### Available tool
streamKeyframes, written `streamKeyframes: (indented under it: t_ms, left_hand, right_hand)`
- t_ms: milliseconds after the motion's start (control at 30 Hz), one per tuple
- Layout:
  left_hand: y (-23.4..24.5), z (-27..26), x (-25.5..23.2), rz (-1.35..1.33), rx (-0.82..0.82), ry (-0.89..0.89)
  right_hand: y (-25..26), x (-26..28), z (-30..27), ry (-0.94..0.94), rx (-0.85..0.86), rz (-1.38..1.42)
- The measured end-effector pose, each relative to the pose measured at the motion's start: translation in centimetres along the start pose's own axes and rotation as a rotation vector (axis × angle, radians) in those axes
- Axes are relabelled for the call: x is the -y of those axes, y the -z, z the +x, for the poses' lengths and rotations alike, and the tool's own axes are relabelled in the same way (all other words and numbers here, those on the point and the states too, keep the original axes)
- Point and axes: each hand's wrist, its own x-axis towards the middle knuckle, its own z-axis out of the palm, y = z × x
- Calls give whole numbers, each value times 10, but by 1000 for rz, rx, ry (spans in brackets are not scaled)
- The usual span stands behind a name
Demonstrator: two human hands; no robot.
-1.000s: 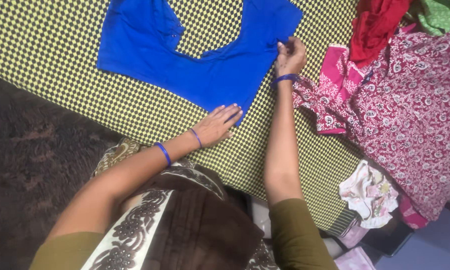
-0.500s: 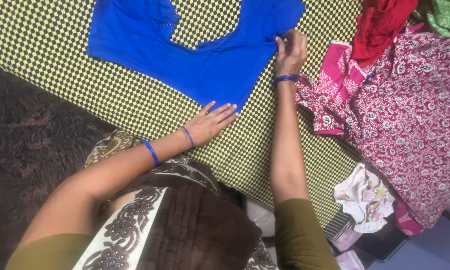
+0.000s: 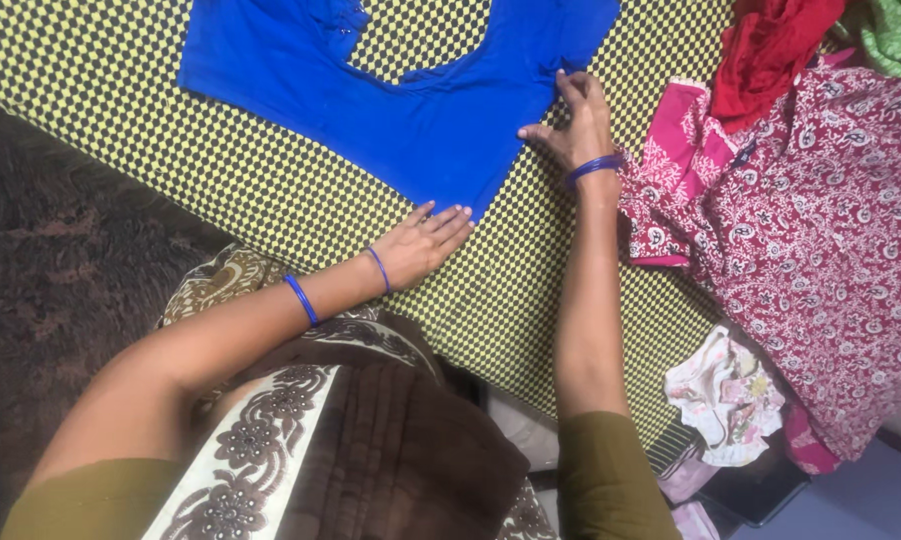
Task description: The person irons a blue top on a checkered ironing board. They smooth the fabric, use a steam iron to press the garment, and then fold it neatly. The person handles the iron and the garment directly with their hands.
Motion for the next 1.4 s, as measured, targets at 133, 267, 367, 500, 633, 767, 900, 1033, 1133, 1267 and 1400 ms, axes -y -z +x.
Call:
streamKeyframes:
  t_ms: [133,267,367,500,633,767,900,1033,1133,1267,1400]
  left_hand:
    - [7,-3,-3,-43,52,-18]
    - [9,-7,-4,-64,59,-19]
    - [3,-11,-5,-50,-5,-28]
    - [-1,-11,-7,-27,-26,-32]
    - [0,-13,-8,-30,-32,-25]
    - [-1,-11,-8,-5,-7,-29]
    - [-3,-12,-7,-19,-34,-24]
    - [-1,-13,-8,-29,-8,-21]
    - [-1,-13,-8,-36,9,-22]
    - [3,-12,-9,-36,15,-18]
    - [17,-8,-7,-67,-9,-29]
  right_hand:
    - [-14,0,-9,19,-137,52]
    - [-26,1,-20,47,-181,36]
    - [-40,-7,-29,99,-206,3]
    - [-54,-15,-33,143,-230,-38]
    - [-41,-6,-44,124,-206,-7]
    - [-27,4,-52,116,-132,52]
    - [-28,7,-59,114,-79,6]
    - [-29,6,-64,68,27,1]
    - [-31,6,-65,-8,93,-4]
    - [-29,7,-67,0,134,33]
    - [-28,13,-68,20,156,-38]
